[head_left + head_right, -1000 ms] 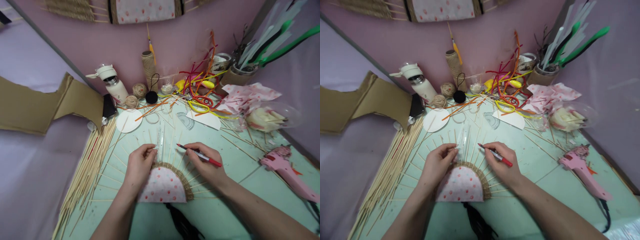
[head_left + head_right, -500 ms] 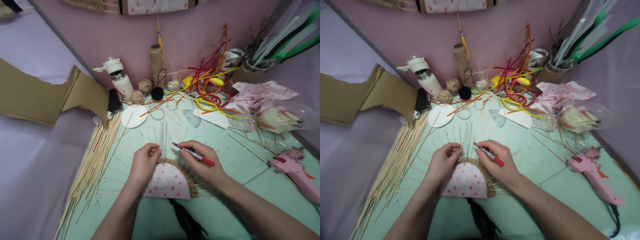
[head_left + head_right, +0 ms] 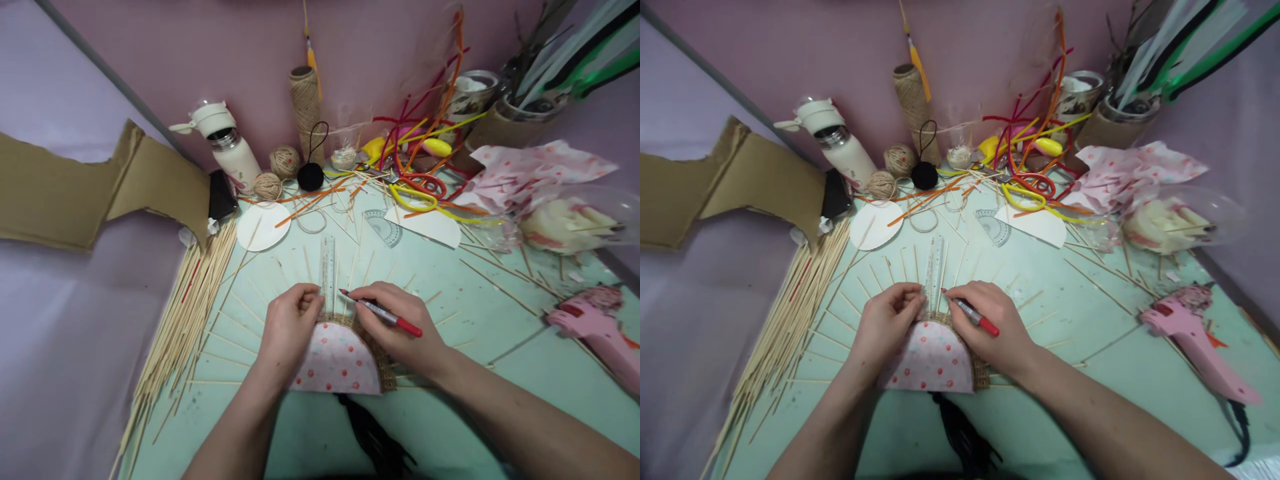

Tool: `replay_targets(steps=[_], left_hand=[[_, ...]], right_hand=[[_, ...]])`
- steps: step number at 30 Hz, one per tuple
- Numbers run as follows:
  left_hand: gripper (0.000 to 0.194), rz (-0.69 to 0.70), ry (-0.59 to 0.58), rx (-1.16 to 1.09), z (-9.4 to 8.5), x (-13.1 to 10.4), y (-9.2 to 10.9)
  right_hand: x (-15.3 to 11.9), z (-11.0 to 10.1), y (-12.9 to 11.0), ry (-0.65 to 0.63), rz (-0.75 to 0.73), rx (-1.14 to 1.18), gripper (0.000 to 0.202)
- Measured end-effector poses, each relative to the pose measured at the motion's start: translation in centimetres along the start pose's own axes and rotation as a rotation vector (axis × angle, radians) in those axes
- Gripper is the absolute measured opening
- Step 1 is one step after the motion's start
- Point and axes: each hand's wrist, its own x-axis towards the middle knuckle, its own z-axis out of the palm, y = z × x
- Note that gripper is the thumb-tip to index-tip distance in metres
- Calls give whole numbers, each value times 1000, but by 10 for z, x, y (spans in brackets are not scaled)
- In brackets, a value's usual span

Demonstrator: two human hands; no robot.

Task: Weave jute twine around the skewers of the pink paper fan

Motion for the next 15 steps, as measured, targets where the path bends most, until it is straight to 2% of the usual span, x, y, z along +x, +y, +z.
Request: replay_targets(steps=[15], left_hand=[[19, -11, -14, 36, 0, 0, 1]], right_hand=[[-2, 5, 7, 13, 80, 35, 13]])
